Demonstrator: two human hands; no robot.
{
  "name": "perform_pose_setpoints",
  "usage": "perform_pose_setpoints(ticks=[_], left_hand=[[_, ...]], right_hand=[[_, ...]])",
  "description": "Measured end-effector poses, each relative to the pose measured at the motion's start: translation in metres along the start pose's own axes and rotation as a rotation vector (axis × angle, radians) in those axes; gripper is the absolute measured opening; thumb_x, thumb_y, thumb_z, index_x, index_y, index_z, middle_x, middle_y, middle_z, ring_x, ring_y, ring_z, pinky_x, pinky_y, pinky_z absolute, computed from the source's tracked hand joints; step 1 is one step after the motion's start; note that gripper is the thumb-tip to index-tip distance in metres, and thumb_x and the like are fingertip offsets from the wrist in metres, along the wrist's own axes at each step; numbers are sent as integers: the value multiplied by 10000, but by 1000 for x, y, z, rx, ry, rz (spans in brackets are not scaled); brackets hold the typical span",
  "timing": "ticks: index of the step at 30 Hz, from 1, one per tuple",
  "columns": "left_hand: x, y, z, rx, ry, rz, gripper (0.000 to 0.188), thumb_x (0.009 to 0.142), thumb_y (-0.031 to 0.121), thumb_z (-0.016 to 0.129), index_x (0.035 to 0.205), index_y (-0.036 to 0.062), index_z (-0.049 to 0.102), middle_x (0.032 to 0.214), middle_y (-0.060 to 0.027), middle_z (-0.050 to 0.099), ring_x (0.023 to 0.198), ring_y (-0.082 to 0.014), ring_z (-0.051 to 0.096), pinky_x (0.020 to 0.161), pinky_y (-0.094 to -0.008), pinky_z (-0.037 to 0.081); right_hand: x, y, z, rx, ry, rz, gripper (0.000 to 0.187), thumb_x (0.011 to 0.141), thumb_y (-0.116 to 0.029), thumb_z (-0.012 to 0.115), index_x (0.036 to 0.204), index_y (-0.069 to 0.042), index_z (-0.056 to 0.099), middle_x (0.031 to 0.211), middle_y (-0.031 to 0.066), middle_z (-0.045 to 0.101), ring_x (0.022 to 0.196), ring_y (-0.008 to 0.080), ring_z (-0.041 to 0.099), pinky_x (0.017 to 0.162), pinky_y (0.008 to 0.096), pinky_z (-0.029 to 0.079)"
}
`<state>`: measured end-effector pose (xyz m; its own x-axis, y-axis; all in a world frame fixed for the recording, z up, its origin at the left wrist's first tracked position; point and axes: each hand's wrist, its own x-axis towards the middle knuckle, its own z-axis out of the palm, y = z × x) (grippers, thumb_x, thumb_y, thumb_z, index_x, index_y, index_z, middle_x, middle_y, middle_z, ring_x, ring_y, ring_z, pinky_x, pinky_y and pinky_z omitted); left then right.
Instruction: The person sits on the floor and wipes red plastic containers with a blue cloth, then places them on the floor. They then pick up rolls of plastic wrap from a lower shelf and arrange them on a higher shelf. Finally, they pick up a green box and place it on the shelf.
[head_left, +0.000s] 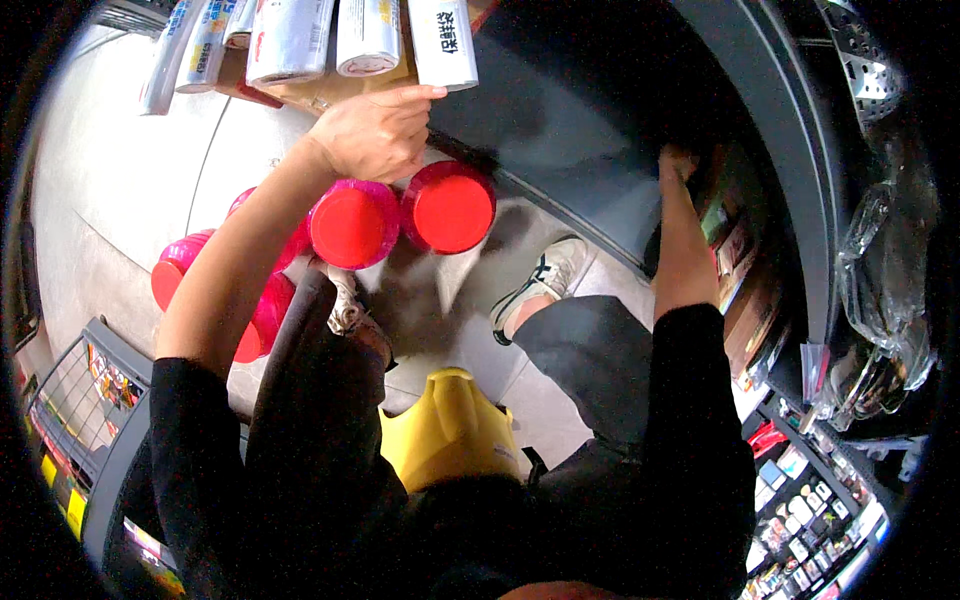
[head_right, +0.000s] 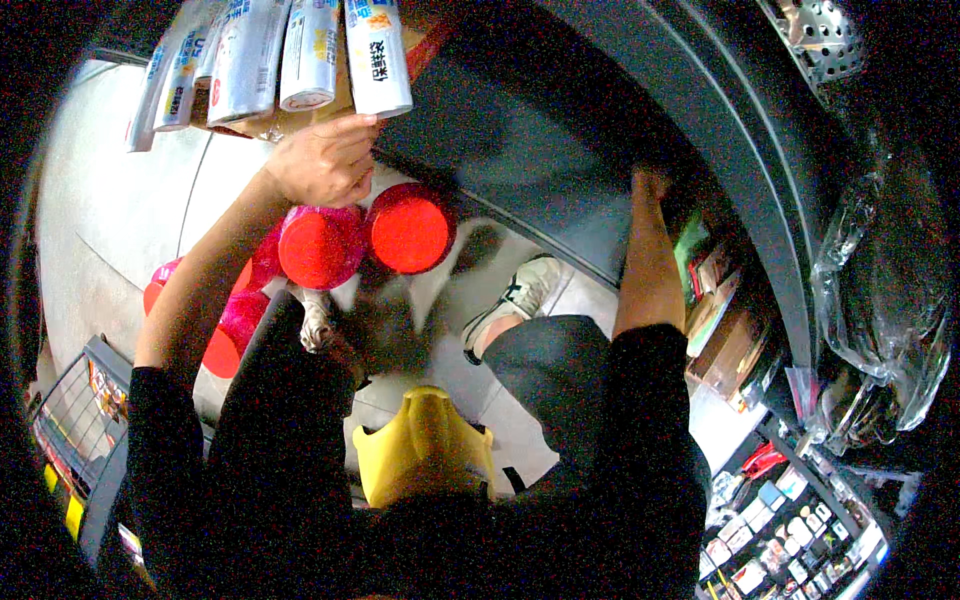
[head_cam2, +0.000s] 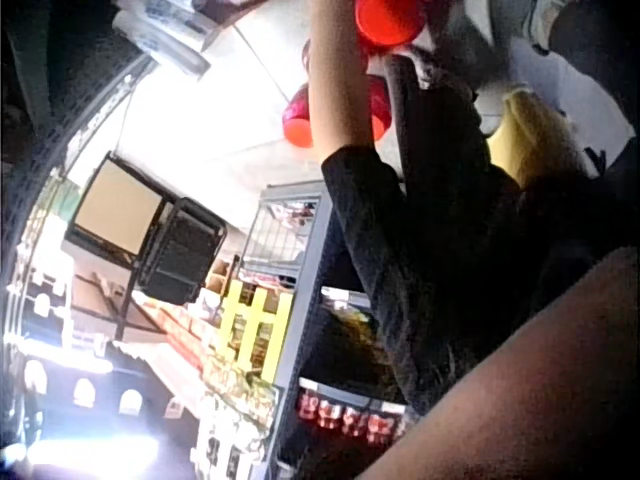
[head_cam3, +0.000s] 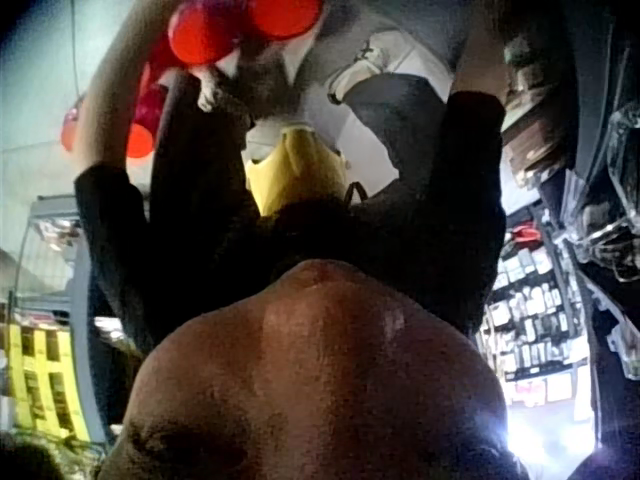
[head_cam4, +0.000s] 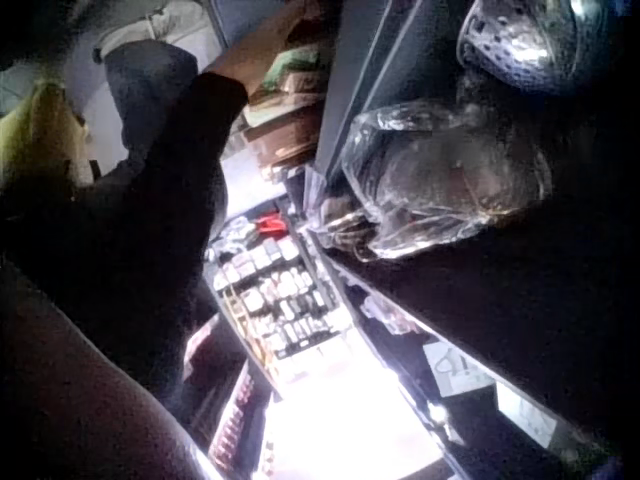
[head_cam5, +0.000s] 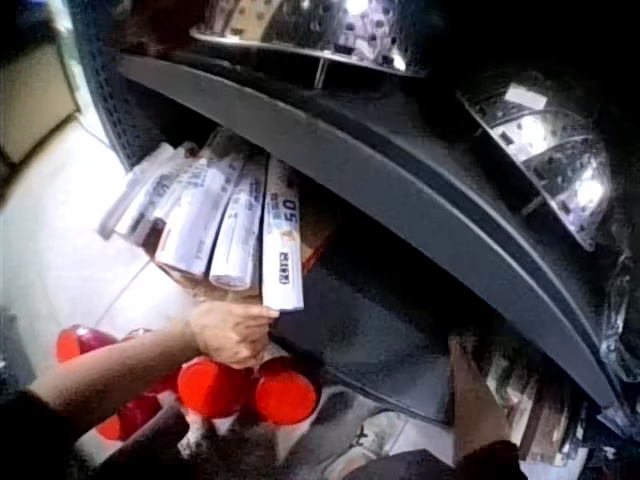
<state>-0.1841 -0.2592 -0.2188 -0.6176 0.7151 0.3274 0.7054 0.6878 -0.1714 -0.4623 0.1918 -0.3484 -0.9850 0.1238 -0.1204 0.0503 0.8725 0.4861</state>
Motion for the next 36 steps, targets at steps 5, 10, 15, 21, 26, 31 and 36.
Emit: perform_pose_setpoints(ticks=[5, 10, 15, 21, 26, 31, 36], left_hand=[[0, 0, 4, -44, 44, -17, 228, 696, 248, 555, 595, 50, 608, 654, -60, 557, 753, -191, 585, 1132, -352, 282], [-4, 2, -4, -118, -43, -44, 233, 680, 258, 578, 611, 38, 613, 677, -62, 567, 782, -200, 587, 1125, -354, 278], [7, 8, -24, -83, -243, -40, 246, 680, 284, 599, 671, 42, 643, 758, -66, 599, 926, -206, 576, 1135, -382, 261], [14, 56, -87, 1, -358, -183, 437, 780, 431, 595, 908, 23, 684, 989, -133, 641, 1118, -254, 533, 1125, -405, 249], [56, 100, -179, -128, -623, -437, 545, 838, 509, 543, 1031, 12, 650, 1043, -180, 646, 1001, -308, 621, 951, -424, 441], [109, 157, -253, -432, -352, -714, 633, 844, 466, 585, 1232, -30, 529, 1147, -242, 598, 1075, -367, 582, 947, -431, 455], [133, 204, -247, -1342, 19, -970, 1020, 785, 369, 753, 1479, 19, 94, 1488, -295, 189, 1350, -367, 312, 1088, -441, 306]], right_hand=[[-33, -155, -60, 312, 330, -414, 462, 846, -293, 550, 1290, -168, 541, 1352, 173, 461, 1197, 365, 462, 1009, 499, 356], [-172, -213, -126, 884, 371, -850, 513, 798, -106, 623, 1289, -246, 568, 1334, 180, 476, 1236, 367, 433, 1035, 510, 342], [-237, -121, -89, 880, 301, -1056, 539, 795, -58, 597, 1303, -230, 545, 1367, 162, 448, 1323, 357, 356, 1086, 488, 302], [-271, 1, -45, 519, 147, -877, 579, 811, 43, 493, 1339, -192, 499, 1428, 172, 377, 1302, 349, 395, 1027, 407, 409], [-240, 67, -87, 581, -296, -452, 370, 773, -158, 591, 1135, -122, 655, 1120, 208, 629, 1059, 372, 592, 941, 413, 468], [-276, 151, -219, 1809, -919, -396, 508, 764, -243, 665, 1232, -67, 578, 1178, 67, 590, 992, 177, 587, 859, 335, 487], [-369, 205, -302, 2151, -1247, -305, 321, 782, -207, 517, 1045, -48, 612, 946, 107, 671, 844, 258, 641, 777, 391, 547]])
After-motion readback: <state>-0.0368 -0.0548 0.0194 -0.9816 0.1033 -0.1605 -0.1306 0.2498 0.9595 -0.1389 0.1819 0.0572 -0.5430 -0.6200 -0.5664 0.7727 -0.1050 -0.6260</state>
